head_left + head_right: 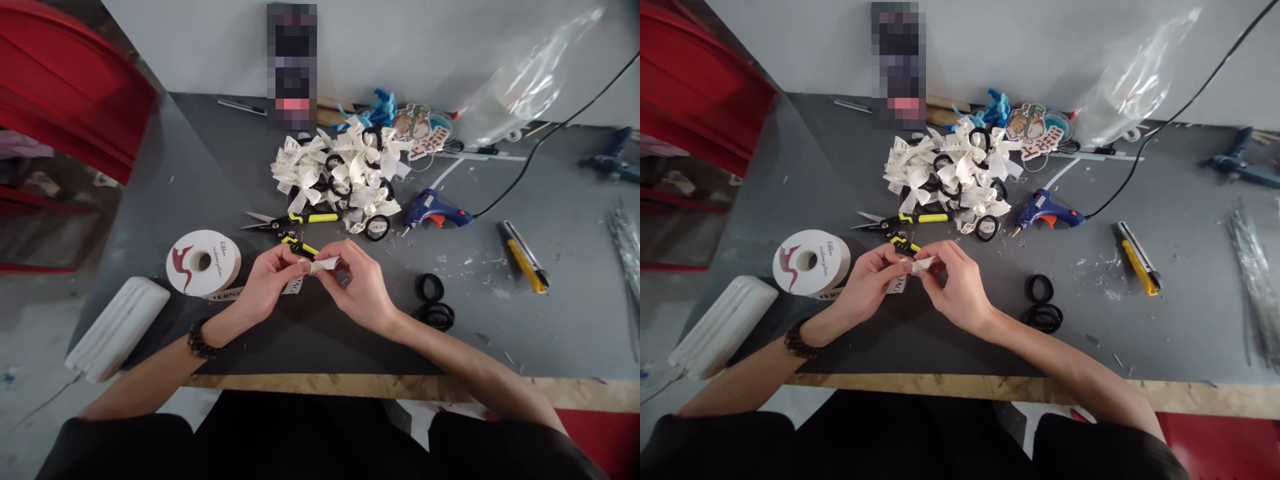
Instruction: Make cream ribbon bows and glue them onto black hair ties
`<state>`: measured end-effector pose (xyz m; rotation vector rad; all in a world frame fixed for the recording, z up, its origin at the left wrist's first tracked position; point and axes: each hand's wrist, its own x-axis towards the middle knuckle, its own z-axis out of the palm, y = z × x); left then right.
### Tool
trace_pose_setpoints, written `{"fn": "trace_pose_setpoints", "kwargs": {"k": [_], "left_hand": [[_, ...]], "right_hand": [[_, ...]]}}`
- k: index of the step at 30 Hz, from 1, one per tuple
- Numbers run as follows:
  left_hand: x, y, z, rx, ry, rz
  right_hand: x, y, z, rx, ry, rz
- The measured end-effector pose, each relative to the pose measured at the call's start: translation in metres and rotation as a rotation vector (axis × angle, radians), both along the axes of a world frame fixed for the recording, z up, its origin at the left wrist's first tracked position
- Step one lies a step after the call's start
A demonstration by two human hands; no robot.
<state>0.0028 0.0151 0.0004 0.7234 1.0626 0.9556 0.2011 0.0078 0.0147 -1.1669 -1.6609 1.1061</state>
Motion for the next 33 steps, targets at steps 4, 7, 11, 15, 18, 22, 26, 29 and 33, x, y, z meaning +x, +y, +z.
{"fn": "trace_pose_setpoints", "kwargs": {"k": [4, 7, 11, 15, 18, 22, 26, 29, 33], "left_hand": [[-0.001, 0.001, 0.006, -0.07, -0.046, -0.067], [-0.002, 0.001, 0.008, -0.14, -0.082, -0.123], [-0.001, -0.001, 0.006, -0.169, -0.129, -0.015], [0.002, -0.003, 0.004, -0.149, -0.157, 0.084], [0.004, -0.005, 0.004, -0.102, -0.157, 0.101], [0.006, -0.007, 0.001, -0.067, -0.136, 0.085], [0.005, -0.01, -0.005, 0.003, -0.118, 0.083], [0.005, -0.011, -0.007, 0.054, -0.118, 0.085], [0.005, -0.011, -0.004, 0.098, -0.152, 0.094]], "right_hand": [[0.002, 0.001, -0.001, -0.036, 0.043, -0.008], [0.001, 0.001, -0.007, -0.093, 0.076, 0.001], [0.0, 0.0, -0.011, 0.186, -0.008, -0.23], [0.001, -0.004, -0.009, 0.608, -0.213, -0.236], [-0.001, -0.008, -0.006, 0.526, -0.262, -0.108], [-0.006, -0.01, -0.004, 0.38, -0.209, -0.158], [-0.006, -0.008, -0.003, 0.202, -0.183, -0.208], [-0.003, -0.003, -0.003, -0.056, -0.084, -0.161], [0.003, 0.004, -0.007, -0.206, 0.073, -0.051]]}}
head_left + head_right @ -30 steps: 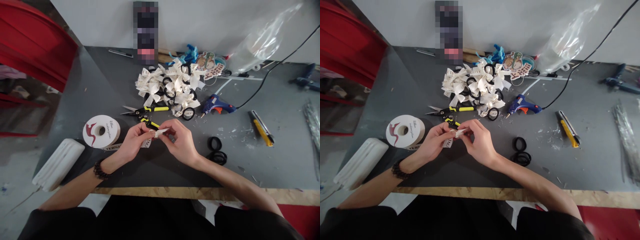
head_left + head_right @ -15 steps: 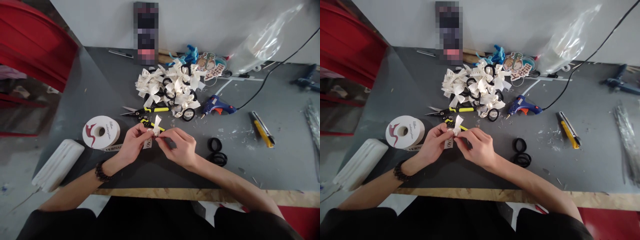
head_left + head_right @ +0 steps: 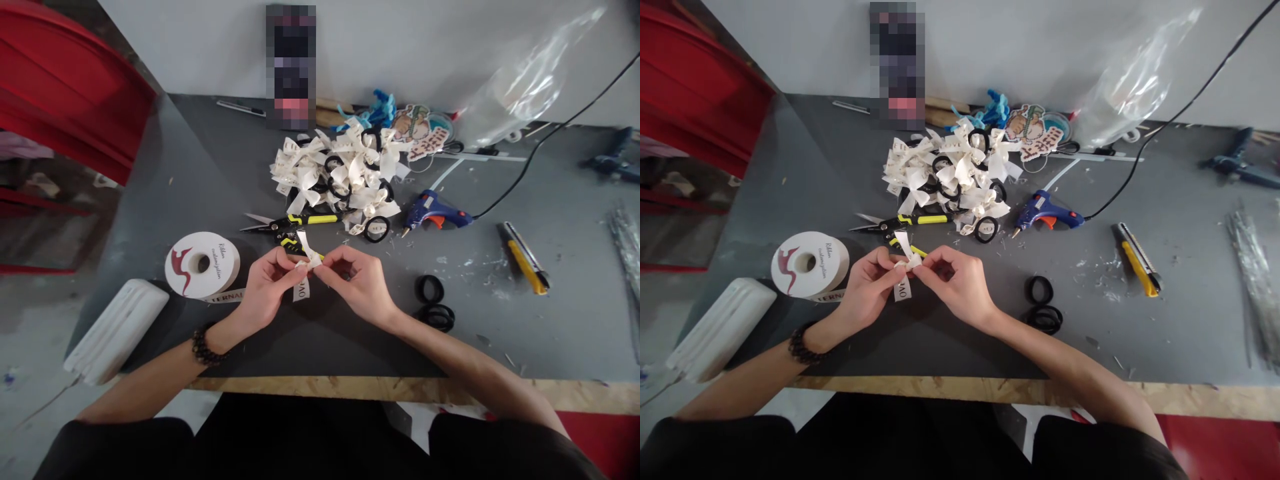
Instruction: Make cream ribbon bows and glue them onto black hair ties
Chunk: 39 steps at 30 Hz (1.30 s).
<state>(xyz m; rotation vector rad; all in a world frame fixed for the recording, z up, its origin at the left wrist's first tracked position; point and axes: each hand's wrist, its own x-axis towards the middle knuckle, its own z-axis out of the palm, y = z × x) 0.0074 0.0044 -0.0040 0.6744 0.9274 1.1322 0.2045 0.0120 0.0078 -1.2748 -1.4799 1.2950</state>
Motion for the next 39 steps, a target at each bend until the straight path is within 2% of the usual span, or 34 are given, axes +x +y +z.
{"fn": "trace_pose_setpoints", "kwargs": {"k": [6, 12, 15, 20, 26, 28, 31, 35, 37, 39], "left_hand": [[0.0, 0.004, 0.002, 0.013, -0.073, 0.08], [-0.001, 0.006, -0.004, 0.083, -0.03, 0.15], [-0.001, 0.007, -0.006, 0.107, -0.007, 0.18], [-0.002, 0.008, -0.007, 0.106, 0.02, 0.177], [-0.003, 0.008, -0.004, 0.223, 0.102, 0.183], [-0.004, 0.008, -0.003, 0.229, 0.096, 0.18], [-0.005, 0.01, 0.001, 0.169, 0.019, 0.13], [-0.005, 0.01, 0.007, 0.02, -0.141, -0.02], [-0.005, 0.009, 0.006, -0.003, -0.12, -0.072], [-0.005, 0.008, 0.003, 0.006, -0.035, -0.069]], "right_hand": [[0.005, 0.007, 0.002, 0.022, -0.071, 0.019], [0.008, 0.008, 0.011, 0.159, -0.231, 0.049], [0.012, 0.012, 0.011, 0.179, -0.244, 0.057], [0.021, 0.019, 0.008, 0.177, -0.239, 0.058], [0.024, 0.019, 0.012, 0.237, -0.262, 0.033], [0.023, 0.018, 0.012, 0.332, -0.31, 0.003], [0.02, 0.016, 0.009, 0.601, -0.404, -0.06], [0.025, 0.015, -0.003, 0.932, -0.471, 0.009], [0.029, 0.016, -0.01, 0.963, -0.495, 0.08], [0.03, 0.017, -0.015, 0.92, -0.497, 0.164]]}}
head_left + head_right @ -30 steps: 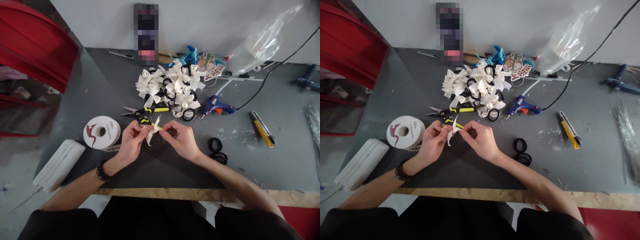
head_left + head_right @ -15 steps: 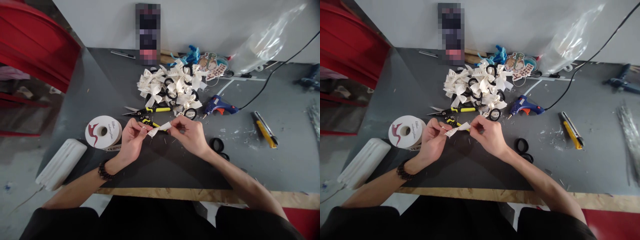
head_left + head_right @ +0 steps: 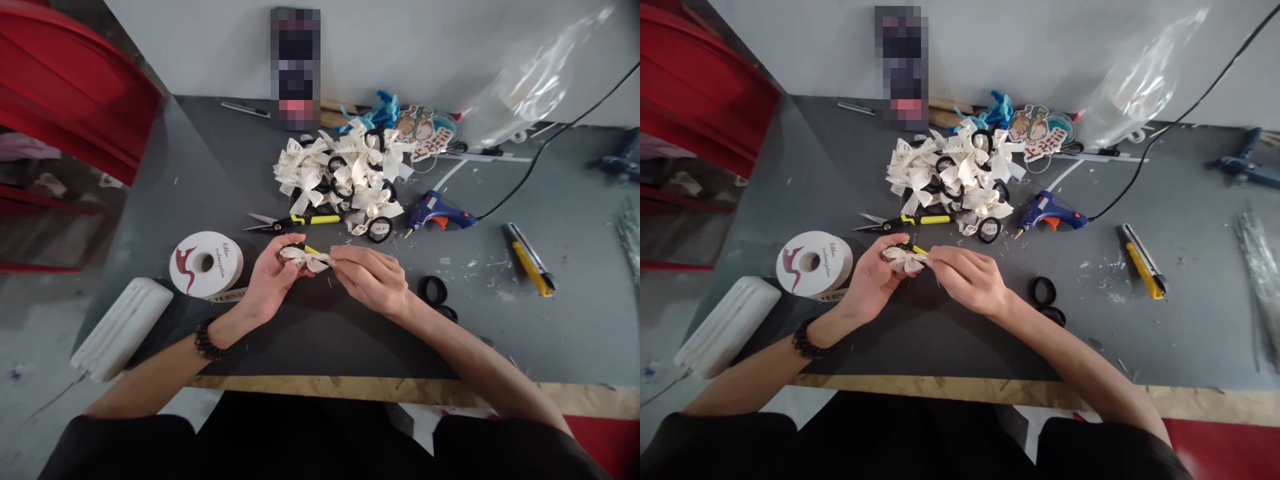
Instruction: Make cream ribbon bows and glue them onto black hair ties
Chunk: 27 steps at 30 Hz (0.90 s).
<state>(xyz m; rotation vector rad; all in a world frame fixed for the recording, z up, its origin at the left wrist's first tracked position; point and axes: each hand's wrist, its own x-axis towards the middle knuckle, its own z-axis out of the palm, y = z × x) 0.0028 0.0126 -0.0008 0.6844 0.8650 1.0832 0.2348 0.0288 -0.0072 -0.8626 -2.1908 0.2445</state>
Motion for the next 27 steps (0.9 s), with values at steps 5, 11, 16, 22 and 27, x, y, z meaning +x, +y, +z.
{"fn": "trace_pose_setpoints", "kwargs": {"k": [5, 11, 16, 22, 27], "left_hand": [[-0.002, 0.0, -0.009, 0.05, 0.177, 0.129], [-0.003, -0.003, 0.0, 0.131, 0.272, 0.102], [-0.001, -0.006, 0.005, 0.101, 0.32, 0.019], [-0.002, -0.007, 0.004, 0.13, 0.362, 0.026], [-0.004, -0.01, 0.002, 0.13, 0.376, -0.08]], "right_hand": [[-0.01, -0.005, 0.007, -0.076, 0.105, -0.021], [-0.021, -0.012, 0.028, -0.61, 0.261, -0.013], [-0.019, -0.007, 0.027, -0.804, 0.359, -0.076], [-0.014, -0.001, 0.042, -0.666, 0.3, -0.05], [-0.013, -0.002, 0.048, -0.554, 0.142, 0.052]]}}
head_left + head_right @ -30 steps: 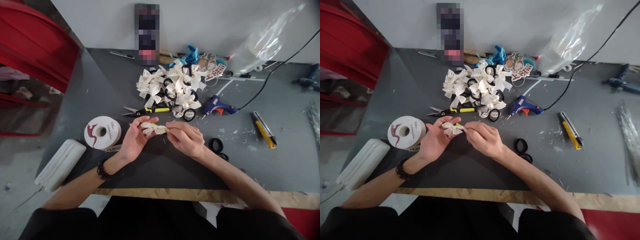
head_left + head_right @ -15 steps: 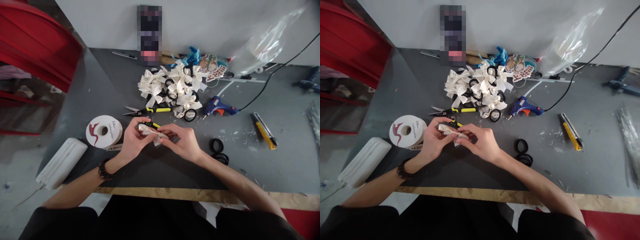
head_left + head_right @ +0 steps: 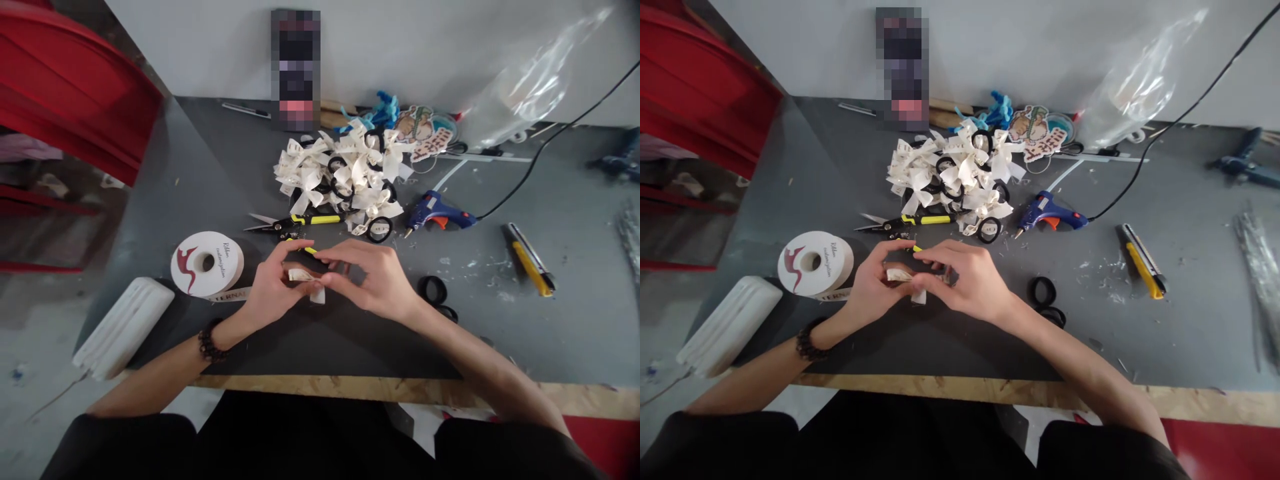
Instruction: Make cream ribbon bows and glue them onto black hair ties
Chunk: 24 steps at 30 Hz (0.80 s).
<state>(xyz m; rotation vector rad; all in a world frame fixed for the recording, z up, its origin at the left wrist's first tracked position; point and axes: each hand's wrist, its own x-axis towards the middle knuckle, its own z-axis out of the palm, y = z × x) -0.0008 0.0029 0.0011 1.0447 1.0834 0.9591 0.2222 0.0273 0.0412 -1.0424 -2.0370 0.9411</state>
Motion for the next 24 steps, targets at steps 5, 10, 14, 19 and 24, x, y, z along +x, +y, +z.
{"fn": "trace_pose_setpoints", "kwargs": {"k": [5, 10, 14, 19, 24], "left_hand": [[0.005, -0.004, -0.001, -0.049, -0.049, -0.113], [0.005, -0.002, -0.006, 0.028, 0.013, -0.03], [0.003, -0.001, -0.006, 0.064, 0.065, 0.007], [0.003, -0.003, -0.006, 0.119, 0.095, 0.073], [0.002, -0.002, -0.004, 0.095, 0.153, 0.059]], "right_hand": [[-0.002, -0.005, -0.014, 0.009, -0.067, -0.023], [-0.002, -0.007, -0.011, -0.022, -0.1, -0.03], [-0.005, -0.005, -0.006, -0.208, -0.039, -0.042], [-0.006, -0.002, -0.006, -0.365, 0.02, -0.058], [-0.005, -0.001, -0.006, -0.378, -0.06, -0.062]]}}
